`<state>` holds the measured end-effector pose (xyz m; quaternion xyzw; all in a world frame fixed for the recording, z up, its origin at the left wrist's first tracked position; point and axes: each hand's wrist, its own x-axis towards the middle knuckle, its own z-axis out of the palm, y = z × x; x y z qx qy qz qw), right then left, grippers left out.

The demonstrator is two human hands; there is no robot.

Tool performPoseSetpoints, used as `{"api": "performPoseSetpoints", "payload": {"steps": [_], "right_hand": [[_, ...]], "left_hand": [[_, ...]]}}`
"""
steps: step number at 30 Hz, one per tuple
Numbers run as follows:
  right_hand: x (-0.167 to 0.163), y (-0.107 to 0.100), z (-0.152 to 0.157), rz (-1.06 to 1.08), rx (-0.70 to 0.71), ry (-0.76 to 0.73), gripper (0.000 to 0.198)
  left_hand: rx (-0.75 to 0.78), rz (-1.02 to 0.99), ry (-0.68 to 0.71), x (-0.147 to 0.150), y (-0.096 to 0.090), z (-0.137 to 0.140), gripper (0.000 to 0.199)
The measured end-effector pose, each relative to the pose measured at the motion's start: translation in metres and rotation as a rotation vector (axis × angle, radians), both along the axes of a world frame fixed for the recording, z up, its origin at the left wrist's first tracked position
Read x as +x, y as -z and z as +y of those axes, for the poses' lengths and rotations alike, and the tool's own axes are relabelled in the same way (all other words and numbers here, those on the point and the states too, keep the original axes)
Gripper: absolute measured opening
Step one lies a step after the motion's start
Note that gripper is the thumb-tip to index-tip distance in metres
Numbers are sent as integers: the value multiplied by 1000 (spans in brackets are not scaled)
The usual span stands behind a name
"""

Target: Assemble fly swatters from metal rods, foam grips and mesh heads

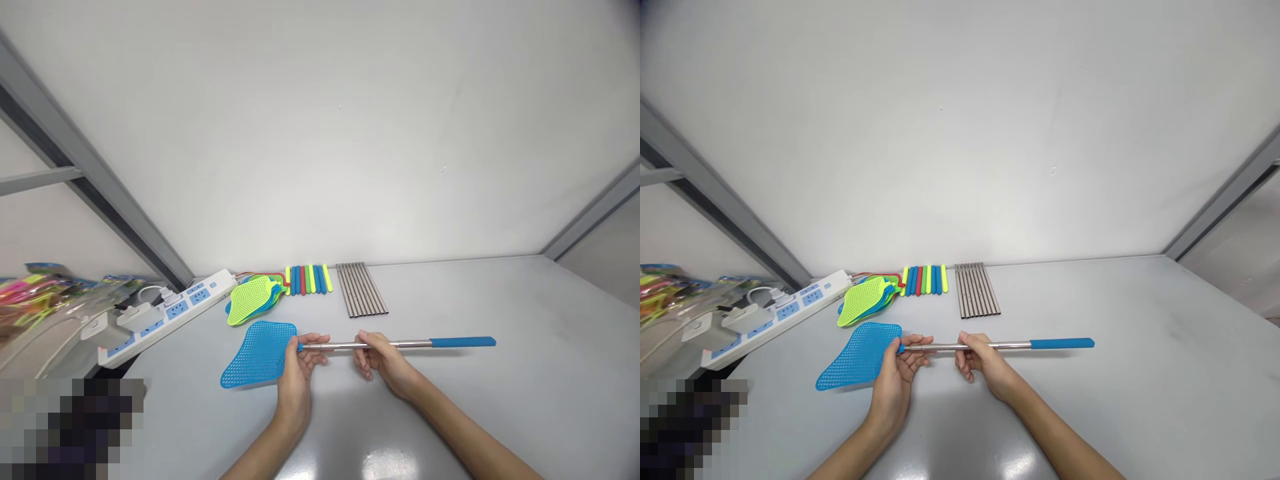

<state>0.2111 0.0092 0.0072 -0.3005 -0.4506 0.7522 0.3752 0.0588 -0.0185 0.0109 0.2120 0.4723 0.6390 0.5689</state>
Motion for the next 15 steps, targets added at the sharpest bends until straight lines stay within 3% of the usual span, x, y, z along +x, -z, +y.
{"api": "performPoseSetpoints", "payload": {"steps": [6, 15], "right_hand": [[4, -4, 1, -19, 30, -67, 48], [18, -14, 2, -17, -140, -302, 46]], "left_hand": [[36, -70, 158, -2, -2, 2, 34], [116, -124, 326, 2, -1, -6, 43]]}}
